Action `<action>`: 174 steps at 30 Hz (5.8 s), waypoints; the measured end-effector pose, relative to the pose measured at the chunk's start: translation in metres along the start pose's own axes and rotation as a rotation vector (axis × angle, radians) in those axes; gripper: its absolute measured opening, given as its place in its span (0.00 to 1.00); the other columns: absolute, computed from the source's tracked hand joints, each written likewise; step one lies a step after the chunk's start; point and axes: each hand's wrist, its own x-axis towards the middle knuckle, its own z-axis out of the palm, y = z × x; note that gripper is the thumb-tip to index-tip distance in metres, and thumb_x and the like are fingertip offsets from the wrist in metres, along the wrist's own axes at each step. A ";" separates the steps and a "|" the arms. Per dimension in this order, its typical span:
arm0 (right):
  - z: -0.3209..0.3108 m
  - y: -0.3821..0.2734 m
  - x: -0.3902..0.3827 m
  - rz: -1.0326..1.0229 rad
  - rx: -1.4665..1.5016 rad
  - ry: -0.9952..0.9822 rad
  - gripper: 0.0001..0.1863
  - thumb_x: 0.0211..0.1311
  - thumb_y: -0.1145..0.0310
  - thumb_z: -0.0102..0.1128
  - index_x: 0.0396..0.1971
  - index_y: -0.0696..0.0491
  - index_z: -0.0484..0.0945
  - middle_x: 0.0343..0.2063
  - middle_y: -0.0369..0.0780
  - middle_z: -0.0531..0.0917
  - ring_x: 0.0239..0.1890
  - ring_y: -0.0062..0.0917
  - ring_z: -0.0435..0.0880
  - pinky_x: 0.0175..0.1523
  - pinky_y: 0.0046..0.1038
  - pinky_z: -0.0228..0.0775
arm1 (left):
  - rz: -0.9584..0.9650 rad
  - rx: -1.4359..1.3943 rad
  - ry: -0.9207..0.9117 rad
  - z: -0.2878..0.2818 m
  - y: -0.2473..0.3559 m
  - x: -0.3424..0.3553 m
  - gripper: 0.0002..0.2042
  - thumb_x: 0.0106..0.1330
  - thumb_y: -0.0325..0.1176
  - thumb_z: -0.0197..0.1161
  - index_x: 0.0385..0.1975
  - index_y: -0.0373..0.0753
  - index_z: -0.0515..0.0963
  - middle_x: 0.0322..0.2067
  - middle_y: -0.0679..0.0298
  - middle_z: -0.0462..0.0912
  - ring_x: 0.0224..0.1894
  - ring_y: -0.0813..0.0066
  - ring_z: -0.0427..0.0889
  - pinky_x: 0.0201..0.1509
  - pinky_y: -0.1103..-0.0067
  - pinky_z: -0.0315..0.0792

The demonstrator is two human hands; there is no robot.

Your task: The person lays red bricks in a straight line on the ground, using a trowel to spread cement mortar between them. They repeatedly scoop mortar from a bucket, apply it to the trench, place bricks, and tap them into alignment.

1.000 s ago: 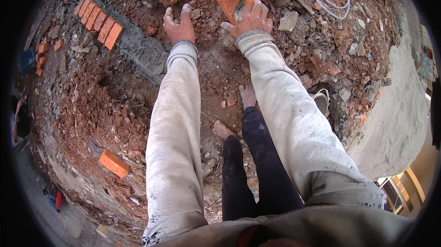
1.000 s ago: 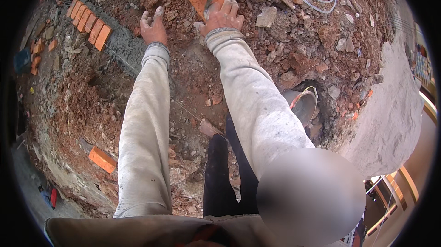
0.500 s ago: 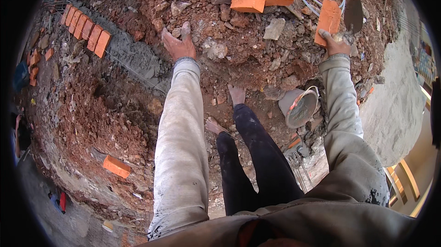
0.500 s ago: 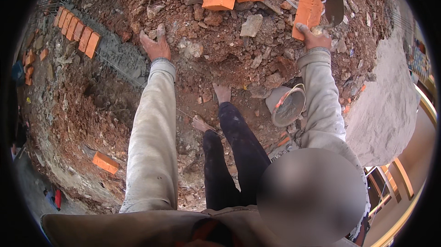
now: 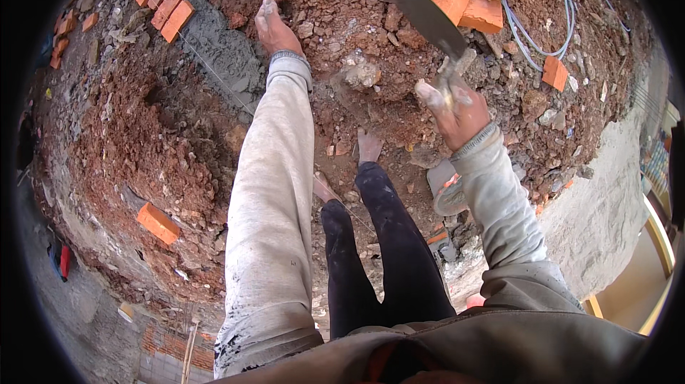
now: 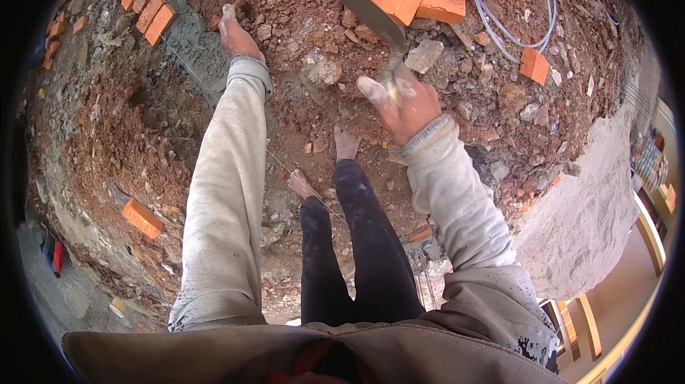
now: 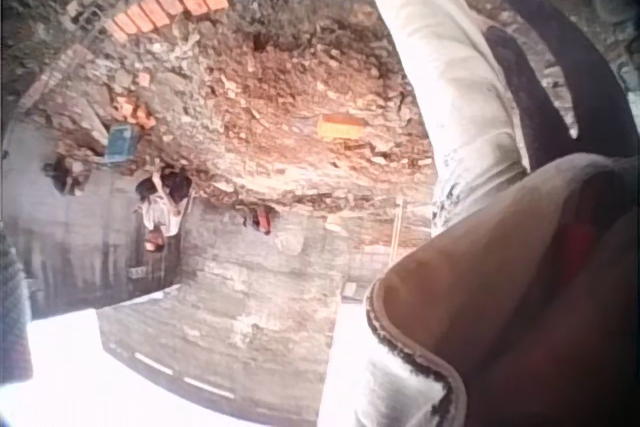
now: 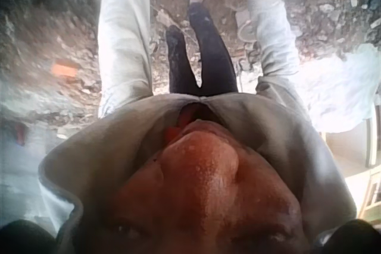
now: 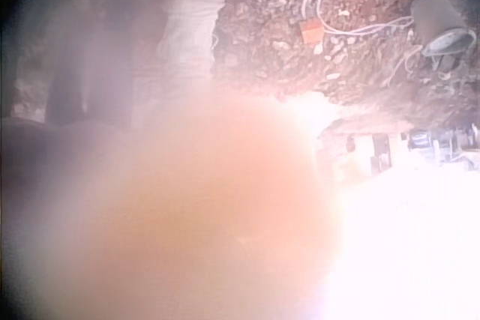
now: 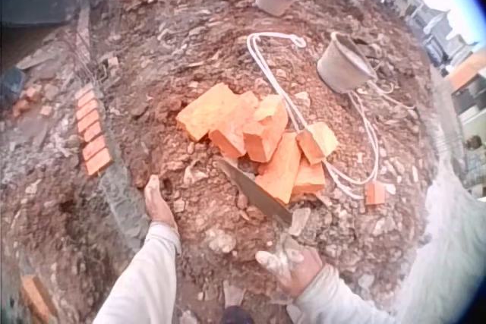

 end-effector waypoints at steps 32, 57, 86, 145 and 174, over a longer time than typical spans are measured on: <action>0.054 -0.015 0.028 0.040 -0.666 -0.468 0.25 0.56 0.50 0.54 0.41 0.58 0.77 0.39 0.52 0.80 0.43 0.47 0.80 0.51 0.41 0.72 | 0.237 0.366 -0.198 -0.057 -0.057 -0.050 0.19 0.70 0.46 0.45 0.46 0.38 0.75 0.51 0.51 0.71 0.56 0.54 0.69 0.60 0.67 0.61; 0.182 0.170 -0.175 0.812 -0.445 -0.147 0.23 0.57 0.52 0.52 0.35 0.59 0.80 0.36 0.55 0.81 0.43 0.50 0.79 0.53 0.42 0.71 | 0.185 0.883 -0.828 -0.196 -0.204 -0.204 0.23 0.59 0.36 0.61 0.55 0.40 0.70 0.64 0.47 0.56 0.65 0.52 0.59 0.66 0.68 0.58; 0.245 0.223 -0.262 0.501 -0.452 -0.240 0.21 0.54 0.54 0.56 0.29 0.60 0.82 0.33 0.53 0.82 0.41 0.48 0.80 0.50 0.41 0.72 | -0.233 0.772 -0.290 -0.278 -0.400 -0.245 0.17 0.57 0.33 0.64 0.46 0.34 0.77 0.43 0.54 0.81 0.43 0.66 0.81 0.50 0.76 0.71; 0.495 0.155 -0.076 -0.106 -0.716 -0.440 0.28 0.57 0.52 0.51 0.47 0.62 0.75 0.48 0.54 0.77 0.53 0.47 0.75 0.60 0.37 0.66 | 0.437 0.587 0.178 -0.363 -0.432 -0.104 0.29 0.57 0.44 0.65 0.56 0.37 0.66 0.53 0.50 0.64 0.58 0.52 0.63 0.62 0.66 0.59; 0.457 0.129 -0.108 -0.225 -0.549 -0.494 0.27 0.61 0.51 0.47 0.43 0.62 0.78 0.42 0.55 0.79 0.50 0.49 0.76 0.57 0.41 0.67 | 1.043 1.067 0.168 -0.371 -0.438 -0.095 0.13 0.57 0.40 0.63 0.42 0.47 0.79 0.44 0.64 0.77 0.52 0.62 0.70 0.60 0.60 0.59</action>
